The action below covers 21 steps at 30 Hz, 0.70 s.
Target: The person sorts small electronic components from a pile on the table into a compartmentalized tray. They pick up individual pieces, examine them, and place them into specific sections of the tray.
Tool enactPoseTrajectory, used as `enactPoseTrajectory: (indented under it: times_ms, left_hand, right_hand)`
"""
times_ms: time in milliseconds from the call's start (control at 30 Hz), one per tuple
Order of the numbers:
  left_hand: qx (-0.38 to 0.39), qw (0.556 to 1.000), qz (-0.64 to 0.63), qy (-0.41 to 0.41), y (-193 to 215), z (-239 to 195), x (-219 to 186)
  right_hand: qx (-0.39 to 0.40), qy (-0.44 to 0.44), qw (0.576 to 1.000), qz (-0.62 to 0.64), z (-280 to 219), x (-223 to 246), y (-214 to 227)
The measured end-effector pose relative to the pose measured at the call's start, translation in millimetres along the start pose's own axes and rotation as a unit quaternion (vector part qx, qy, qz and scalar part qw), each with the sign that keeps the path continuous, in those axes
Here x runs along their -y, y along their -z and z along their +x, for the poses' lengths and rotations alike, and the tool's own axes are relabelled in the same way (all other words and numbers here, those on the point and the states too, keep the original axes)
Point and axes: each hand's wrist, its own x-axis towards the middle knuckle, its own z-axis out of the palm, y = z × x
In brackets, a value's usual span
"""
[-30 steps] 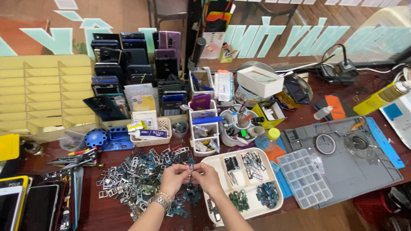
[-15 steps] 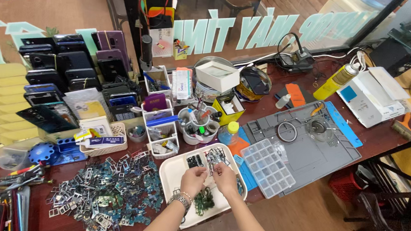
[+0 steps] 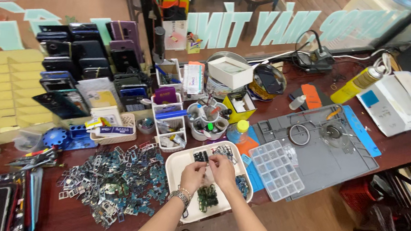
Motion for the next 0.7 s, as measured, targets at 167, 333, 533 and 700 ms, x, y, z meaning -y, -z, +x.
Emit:
enactPoseTrajectory:
  times_ms: [167, 333, 533, 700]
  left_hand:
    - [-0.071, 0.997, -0.006, -0.008, 59, -13, -5]
    - [-0.115, 0.993, -0.038, 0.005, 117, -24, 6]
    - [-0.187, 0.982, 0.012, 0.004, 186, -26, 30]
    - [-0.27, 0.955, 0.122, -0.008, 233, -25, 52]
  right_hand:
    - [0.052, 0.031, 0.997, 0.04, -13, 42, -40]
    - [0.093, 0.043, 0.993, 0.051, -28, 68, -80]
    - [0.134, 0.035, 0.989, 0.054, -40, 93, -126]
    - [0.171, -0.01, 0.982, 0.082, -46, 104, -162]
